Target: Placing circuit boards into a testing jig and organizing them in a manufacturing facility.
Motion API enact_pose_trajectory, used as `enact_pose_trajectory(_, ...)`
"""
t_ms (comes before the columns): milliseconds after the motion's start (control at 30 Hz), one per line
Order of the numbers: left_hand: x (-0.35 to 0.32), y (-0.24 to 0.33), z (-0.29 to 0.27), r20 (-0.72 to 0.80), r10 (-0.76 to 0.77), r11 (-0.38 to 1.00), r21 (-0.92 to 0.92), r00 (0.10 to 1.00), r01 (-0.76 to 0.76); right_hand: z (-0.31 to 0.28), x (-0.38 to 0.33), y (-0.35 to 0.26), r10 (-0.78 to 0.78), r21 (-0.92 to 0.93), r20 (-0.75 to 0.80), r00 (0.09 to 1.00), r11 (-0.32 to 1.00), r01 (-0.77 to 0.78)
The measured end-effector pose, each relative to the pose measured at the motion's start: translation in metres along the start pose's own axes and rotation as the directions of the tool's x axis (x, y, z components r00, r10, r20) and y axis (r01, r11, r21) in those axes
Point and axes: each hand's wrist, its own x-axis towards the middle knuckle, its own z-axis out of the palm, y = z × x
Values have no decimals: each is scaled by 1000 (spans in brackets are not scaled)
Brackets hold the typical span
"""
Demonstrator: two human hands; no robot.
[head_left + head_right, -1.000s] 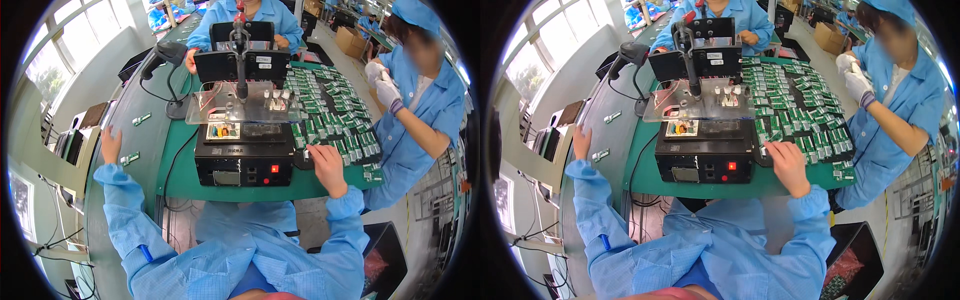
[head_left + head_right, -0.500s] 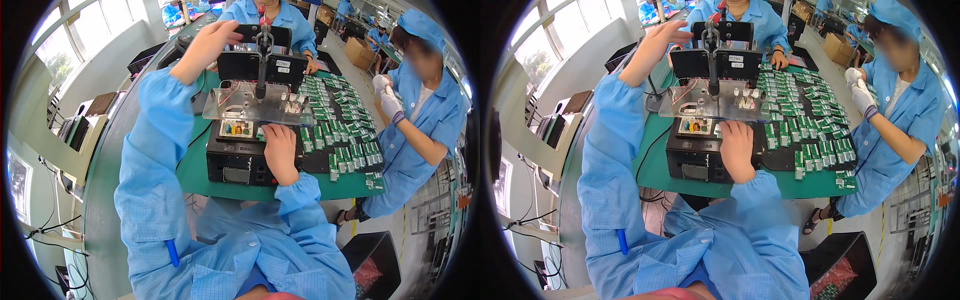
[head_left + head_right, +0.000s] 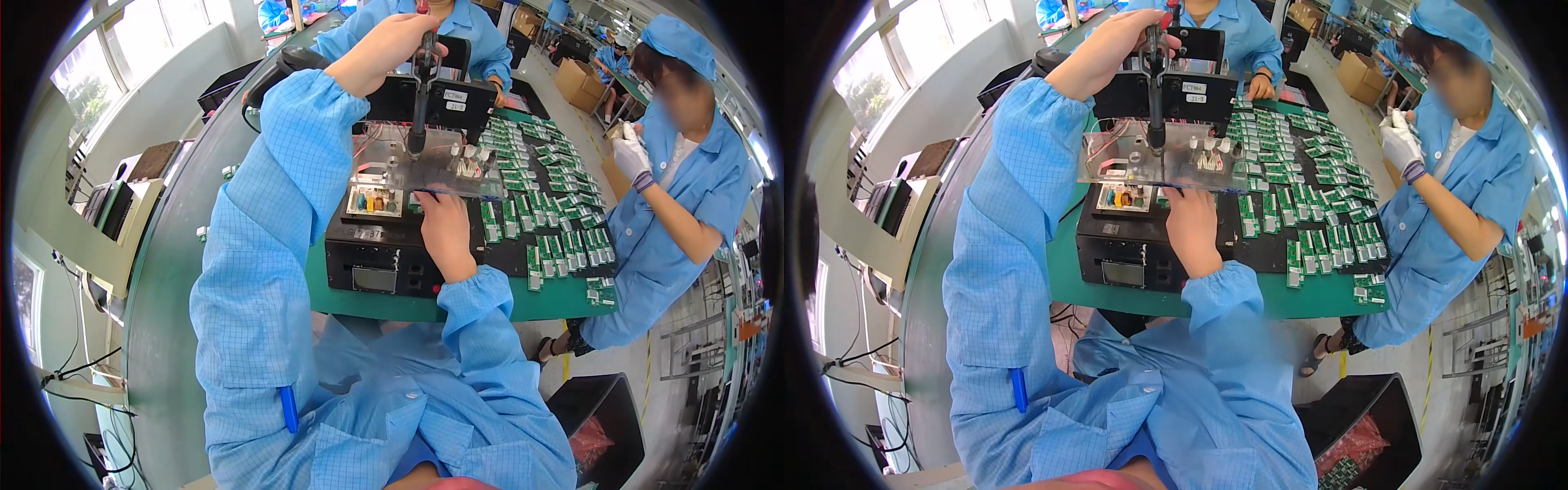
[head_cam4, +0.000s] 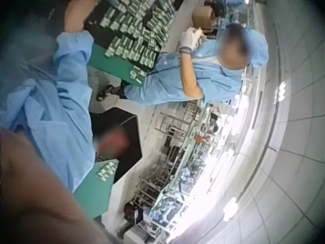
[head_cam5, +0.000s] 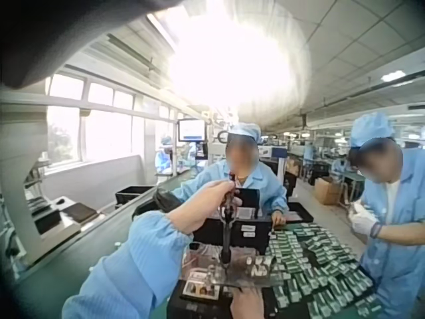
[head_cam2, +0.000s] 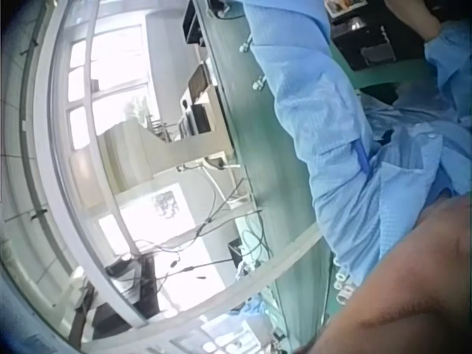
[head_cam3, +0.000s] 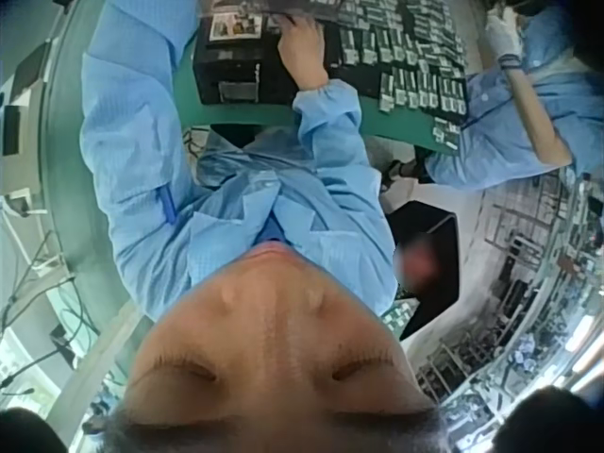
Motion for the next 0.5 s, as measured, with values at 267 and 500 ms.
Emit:
enact_pose_trajectory(267,-40,4,12,-48,305,952,48,951,-303,-47,-69,-71,-7,517,-161,987,851,90)
enact_pose_trajectory(500,-94,-13,18,202,601,510,648,773,-566,-62,-87,-56,28,489,-131,991,871,40)
